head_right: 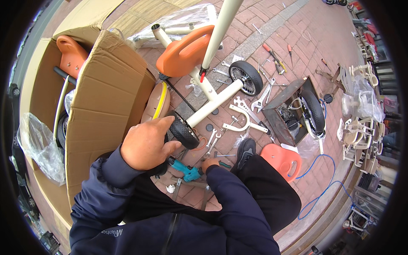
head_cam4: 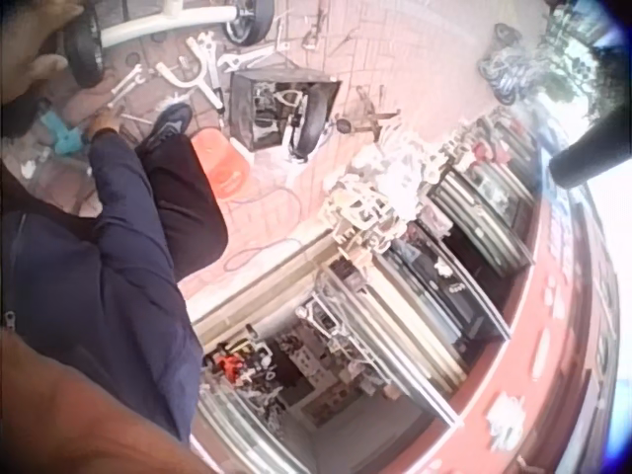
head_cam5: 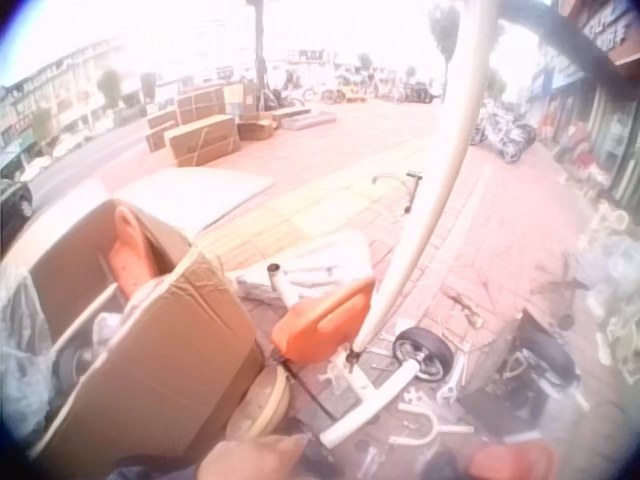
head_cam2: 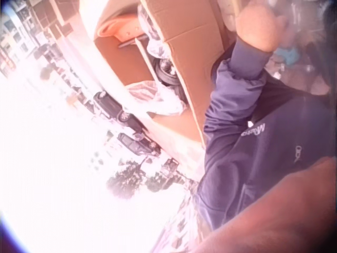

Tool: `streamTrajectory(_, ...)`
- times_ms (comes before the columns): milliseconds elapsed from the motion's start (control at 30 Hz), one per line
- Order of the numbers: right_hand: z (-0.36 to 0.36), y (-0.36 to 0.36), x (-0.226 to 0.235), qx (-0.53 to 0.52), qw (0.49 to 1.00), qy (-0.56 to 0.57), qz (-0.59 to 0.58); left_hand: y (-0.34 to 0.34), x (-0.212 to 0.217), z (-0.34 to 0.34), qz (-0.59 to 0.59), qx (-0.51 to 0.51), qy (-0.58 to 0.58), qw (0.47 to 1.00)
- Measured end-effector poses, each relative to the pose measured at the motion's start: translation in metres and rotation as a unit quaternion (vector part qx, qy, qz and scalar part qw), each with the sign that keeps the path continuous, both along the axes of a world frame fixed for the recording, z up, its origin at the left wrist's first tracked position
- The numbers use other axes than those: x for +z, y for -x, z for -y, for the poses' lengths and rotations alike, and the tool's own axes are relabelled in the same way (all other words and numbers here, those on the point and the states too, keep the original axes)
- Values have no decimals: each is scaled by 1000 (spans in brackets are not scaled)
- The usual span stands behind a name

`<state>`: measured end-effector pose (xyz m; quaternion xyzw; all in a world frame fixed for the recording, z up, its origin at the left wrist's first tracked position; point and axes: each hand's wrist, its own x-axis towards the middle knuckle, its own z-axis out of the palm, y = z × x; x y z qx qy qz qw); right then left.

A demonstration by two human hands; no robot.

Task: The person assembles a child's tricycle by attaching wheels to the frame, securing the seat with a power drill, and applying a brand sticker to the frame. The person handles wheels, a seat, a frame, and a sticker during the process.

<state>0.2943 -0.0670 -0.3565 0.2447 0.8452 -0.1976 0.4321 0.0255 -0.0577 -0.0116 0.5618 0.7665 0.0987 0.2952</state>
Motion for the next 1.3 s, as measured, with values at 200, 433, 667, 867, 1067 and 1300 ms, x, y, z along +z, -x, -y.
streamTrajectory(200,-44,40,137,172,981,88,-33,-27,-35,0,9,-94,-6,996)
streamTrajectory(433,-113,22,343,198,979,10,-46,-91,-78,-1,206,-305,65,928)
streamTrajectory(667,-131,-23,410,112,882,-175,-422,-131,-94,-23,359,-177,-136,906)
streamTrajectory(867,-117,-50,361,-226,865,-161,-418,-115,-91,-60,712,262,39,650)
streamTrajectory(1067,-95,-22,282,-408,794,37,-450,-118,-87,-79,778,291,-9,557)
streamTrajectory(1300,-113,-6,248,-567,674,41,-472,-106,-138,-104,671,214,171,689)
